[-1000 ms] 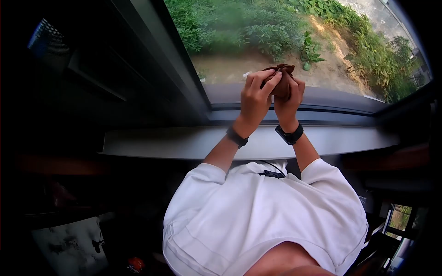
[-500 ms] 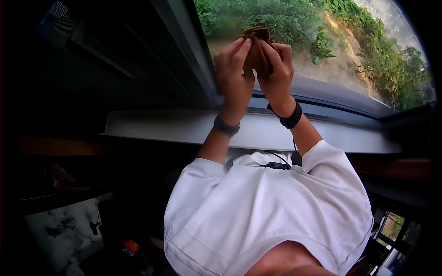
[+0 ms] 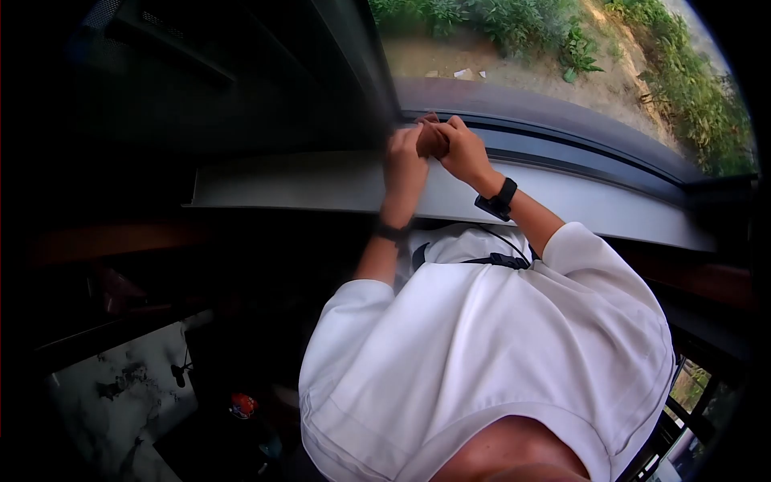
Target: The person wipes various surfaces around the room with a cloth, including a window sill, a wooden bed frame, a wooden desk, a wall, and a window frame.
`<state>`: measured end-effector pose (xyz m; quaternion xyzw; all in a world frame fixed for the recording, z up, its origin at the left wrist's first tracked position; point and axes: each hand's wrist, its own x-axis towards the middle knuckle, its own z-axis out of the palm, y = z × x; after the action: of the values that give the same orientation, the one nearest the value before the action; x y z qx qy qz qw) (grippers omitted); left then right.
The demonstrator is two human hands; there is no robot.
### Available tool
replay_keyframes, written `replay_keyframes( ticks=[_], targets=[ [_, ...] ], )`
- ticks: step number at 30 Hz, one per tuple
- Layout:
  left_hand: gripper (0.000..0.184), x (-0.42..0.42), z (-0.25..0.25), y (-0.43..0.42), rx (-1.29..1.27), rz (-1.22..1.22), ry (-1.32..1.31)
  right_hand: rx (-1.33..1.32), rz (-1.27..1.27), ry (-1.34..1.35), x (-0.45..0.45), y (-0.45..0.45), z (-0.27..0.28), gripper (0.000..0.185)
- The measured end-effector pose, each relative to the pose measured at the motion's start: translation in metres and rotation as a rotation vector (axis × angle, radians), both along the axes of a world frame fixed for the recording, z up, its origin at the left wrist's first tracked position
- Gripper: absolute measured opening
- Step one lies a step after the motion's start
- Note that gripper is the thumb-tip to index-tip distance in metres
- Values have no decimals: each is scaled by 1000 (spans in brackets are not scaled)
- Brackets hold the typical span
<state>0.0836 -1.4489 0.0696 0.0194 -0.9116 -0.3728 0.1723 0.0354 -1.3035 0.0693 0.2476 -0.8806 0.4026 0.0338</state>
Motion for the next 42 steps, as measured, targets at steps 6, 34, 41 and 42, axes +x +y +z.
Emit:
replay_keyframes(
  ticks=[6,34,41,42],
  targets=[
    [52,58,-47,2,-132,-29,-257,215,84,-155,48,11,-50,50],
    [49,26,-46,31,-118,-59,-321,87,-27,-182,47,38,-34,34],
    [52,39,-47,115,-146,-261,-350,214,-223,-283,76,125,-54,40],
    [51,47,-45,119,-146,-280,-349,213,-209,-293,83,131,-55,38]
  ],
)
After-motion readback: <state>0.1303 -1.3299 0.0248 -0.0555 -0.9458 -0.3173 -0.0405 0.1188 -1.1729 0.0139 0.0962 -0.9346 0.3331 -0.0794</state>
